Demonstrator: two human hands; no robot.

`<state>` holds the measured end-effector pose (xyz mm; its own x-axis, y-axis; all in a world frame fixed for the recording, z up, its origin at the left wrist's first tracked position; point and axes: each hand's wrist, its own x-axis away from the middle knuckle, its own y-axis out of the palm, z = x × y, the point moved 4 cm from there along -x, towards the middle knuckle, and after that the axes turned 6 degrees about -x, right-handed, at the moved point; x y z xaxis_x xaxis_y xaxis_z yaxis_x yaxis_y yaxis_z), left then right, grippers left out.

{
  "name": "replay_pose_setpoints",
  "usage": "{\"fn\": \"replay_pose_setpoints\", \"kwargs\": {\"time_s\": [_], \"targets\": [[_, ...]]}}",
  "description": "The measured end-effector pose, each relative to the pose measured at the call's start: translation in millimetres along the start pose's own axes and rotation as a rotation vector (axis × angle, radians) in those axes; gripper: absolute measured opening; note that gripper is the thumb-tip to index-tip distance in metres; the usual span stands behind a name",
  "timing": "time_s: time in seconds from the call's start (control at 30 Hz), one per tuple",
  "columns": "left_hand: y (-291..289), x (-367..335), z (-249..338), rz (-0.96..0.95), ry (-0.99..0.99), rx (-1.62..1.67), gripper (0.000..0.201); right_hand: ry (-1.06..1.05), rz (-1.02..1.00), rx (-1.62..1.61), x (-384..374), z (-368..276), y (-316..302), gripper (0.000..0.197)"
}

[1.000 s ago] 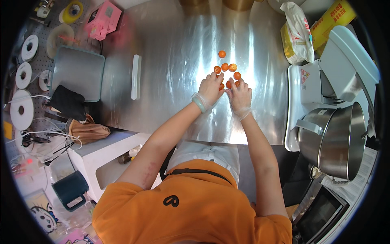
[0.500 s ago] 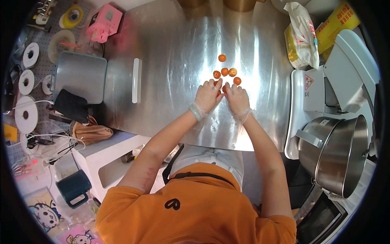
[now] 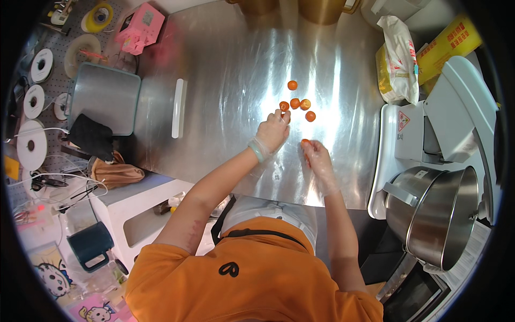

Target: The person organizes orange sphere-shaped ingredients on a metal counter by hand and moves them onto a tray. The person wipes the metal counter by hand and then retrieves a purple cloth from a shelf, placing it over a tray of pastries.

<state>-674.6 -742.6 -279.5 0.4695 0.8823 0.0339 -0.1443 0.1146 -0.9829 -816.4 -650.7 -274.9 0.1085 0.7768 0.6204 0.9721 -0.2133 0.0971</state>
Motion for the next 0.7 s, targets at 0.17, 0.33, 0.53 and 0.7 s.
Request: {"fn": "replay_pose_setpoints", "kwargs": {"time_s": [0.17,0.33,0.53,0.7], "targets": [[-12.0,1.9,-8.7,0.017,-0.009,0.104,0.032,0.042,-0.016,-0.087,46.7,24.1,-0.8,0.028],[-13.1,6.1,-21.3,0.062,-0.070,0.268,0.030,0.097,-0.001,-0.097,78.4,30.5,8.0,0.030],[-21.2,49.0,-29.2,-0.395,-0.580,1.739,0.030,0.122,0.043,-0.306,119.5,19.1,19.3,0.036],[-8.9,99.5,-11.8,-0.746,-0.666,2.143,0.032,0.175,0.135,-0.332,161.0,29.5,25.2,0.034]]}}
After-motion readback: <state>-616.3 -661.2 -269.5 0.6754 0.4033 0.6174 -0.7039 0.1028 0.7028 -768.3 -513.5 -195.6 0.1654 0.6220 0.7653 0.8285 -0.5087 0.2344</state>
